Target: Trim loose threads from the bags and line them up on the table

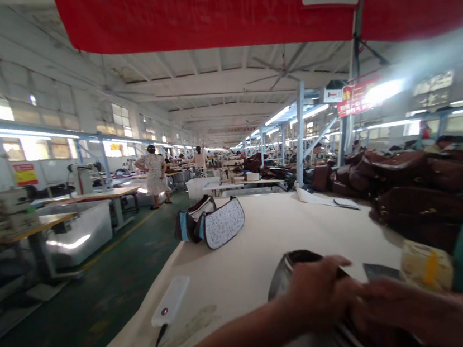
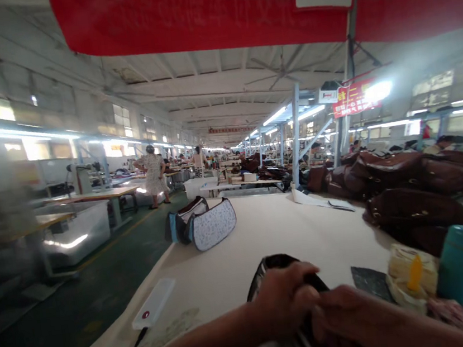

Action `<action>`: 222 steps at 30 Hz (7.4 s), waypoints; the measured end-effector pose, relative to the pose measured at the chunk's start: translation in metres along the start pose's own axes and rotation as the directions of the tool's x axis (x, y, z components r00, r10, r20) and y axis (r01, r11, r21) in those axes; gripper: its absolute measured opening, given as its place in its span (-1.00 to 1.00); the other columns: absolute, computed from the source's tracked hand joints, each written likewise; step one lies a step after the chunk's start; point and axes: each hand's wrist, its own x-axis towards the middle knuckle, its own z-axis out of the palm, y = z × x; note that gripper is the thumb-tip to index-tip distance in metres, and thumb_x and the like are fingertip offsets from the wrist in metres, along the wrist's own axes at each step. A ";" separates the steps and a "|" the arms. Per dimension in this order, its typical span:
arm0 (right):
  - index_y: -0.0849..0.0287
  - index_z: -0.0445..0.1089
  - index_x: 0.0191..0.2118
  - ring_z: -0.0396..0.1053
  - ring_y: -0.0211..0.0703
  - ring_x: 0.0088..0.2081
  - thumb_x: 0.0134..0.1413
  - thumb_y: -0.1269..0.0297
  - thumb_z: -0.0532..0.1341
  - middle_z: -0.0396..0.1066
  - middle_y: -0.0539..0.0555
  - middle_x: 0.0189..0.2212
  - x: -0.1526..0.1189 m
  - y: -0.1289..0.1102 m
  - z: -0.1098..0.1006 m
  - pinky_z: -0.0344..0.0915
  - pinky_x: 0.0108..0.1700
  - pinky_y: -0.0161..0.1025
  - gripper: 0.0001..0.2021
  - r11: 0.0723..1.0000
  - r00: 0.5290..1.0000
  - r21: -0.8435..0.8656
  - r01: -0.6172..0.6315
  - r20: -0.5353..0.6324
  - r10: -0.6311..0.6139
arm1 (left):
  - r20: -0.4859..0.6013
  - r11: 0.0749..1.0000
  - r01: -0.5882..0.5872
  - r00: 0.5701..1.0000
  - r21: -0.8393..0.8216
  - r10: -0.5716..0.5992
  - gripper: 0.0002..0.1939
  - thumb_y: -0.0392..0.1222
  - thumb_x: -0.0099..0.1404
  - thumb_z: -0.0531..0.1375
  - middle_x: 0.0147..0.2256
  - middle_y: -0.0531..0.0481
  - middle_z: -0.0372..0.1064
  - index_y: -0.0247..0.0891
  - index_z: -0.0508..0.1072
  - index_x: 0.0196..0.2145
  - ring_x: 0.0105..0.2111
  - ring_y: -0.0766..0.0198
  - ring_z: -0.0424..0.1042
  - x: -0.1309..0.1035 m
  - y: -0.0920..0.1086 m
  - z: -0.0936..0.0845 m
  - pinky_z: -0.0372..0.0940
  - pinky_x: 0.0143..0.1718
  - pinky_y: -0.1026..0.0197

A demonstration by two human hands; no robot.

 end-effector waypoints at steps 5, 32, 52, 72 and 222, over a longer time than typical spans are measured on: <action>0.20 0.48 -0.23 0.39 -0.09 -0.21 0.23 -0.27 0.06 0.46 0.10 -0.29 -0.027 -0.006 -0.022 0.32 -0.09 -0.18 -0.43 0.999 0.991 -0.021 0.024 0.132 -0.021 | -0.003 0.975 0.199 0.980 -0.099 -0.200 -0.31 0.10 0.50 -0.29 -0.43 -0.05 0.42 -0.39 0.50 -0.20 -0.38 0.23 0.38 0.009 -0.040 -0.029 0.26 -0.32 0.23; 0.25 0.43 -0.30 0.24 -0.26 -0.36 0.07 0.16 0.36 0.34 0.00 -0.41 -0.035 0.014 0.018 0.17 -0.34 -0.33 -0.76 0.986 0.998 0.155 0.056 -0.010 -0.055 | 0.754 0.909 0.321 0.656 -0.267 -0.011 -0.74 -0.05 0.19 0.31 -0.39 0.15 0.35 -0.28 0.53 -0.25 -0.37 0.34 0.29 0.006 0.016 -0.030 0.14 -0.37 0.32; 0.23 0.40 -0.37 0.20 -0.31 -0.41 0.02 0.38 0.30 0.28 -0.04 -0.44 -0.042 0.023 0.041 0.13 -0.41 -0.36 -0.93 0.969 0.982 0.212 0.127 -0.167 -0.092 | 0.732 0.905 0.337 0.680 -0.260 -0.043 -0.88 -0.28 0.12 0.18 -0.47 0.18 0.29 -0.28 0.51 -0.36 -0.44 0.39 0.23 -0.004 0.022 -0.020 0.11 -0.44 0.34; 0.21 0.35 -0.36 0.16 -0.32 -0.44 0.07 0.30 0.27 0.26 -0.06 -0.46 -0.051 0.025 0.042 0.09 -0.40 -0.33 -0.89 0.984 0.973 0.120 0.135 -0.204 -0.109 | 0.752 0.919 0.306 0.659 -0.248 -0.016 -0.86 -0.27 0.22 0.16 -0.44 0.12 0.35 -0.29 0.54 -0.35 -0.40 0.35 0.31 -0.001 0.025 -0.016 0.15 -0.36 0.33; 0.21 0.39 -0.30 0.24 -0.31 -0.43 0.08 0.43 0.24 0.34 -0.05 -0.45 -0.044 0.006 0.042 0.17 -0.38 -0.35 -0.96 0.966 0.926 0.169 0.197 -0.354 -0.128 | 0.294 0.967 -0.207 0.943 0.149 0.157 -0.84 -0.34 0.39 -0.03 -0.39 0.07 0.29 -0.21 0.31 -0.29 -0.46 0.35 0.32 -0.037 0.043 -0.030 0.16 -0.42 0.28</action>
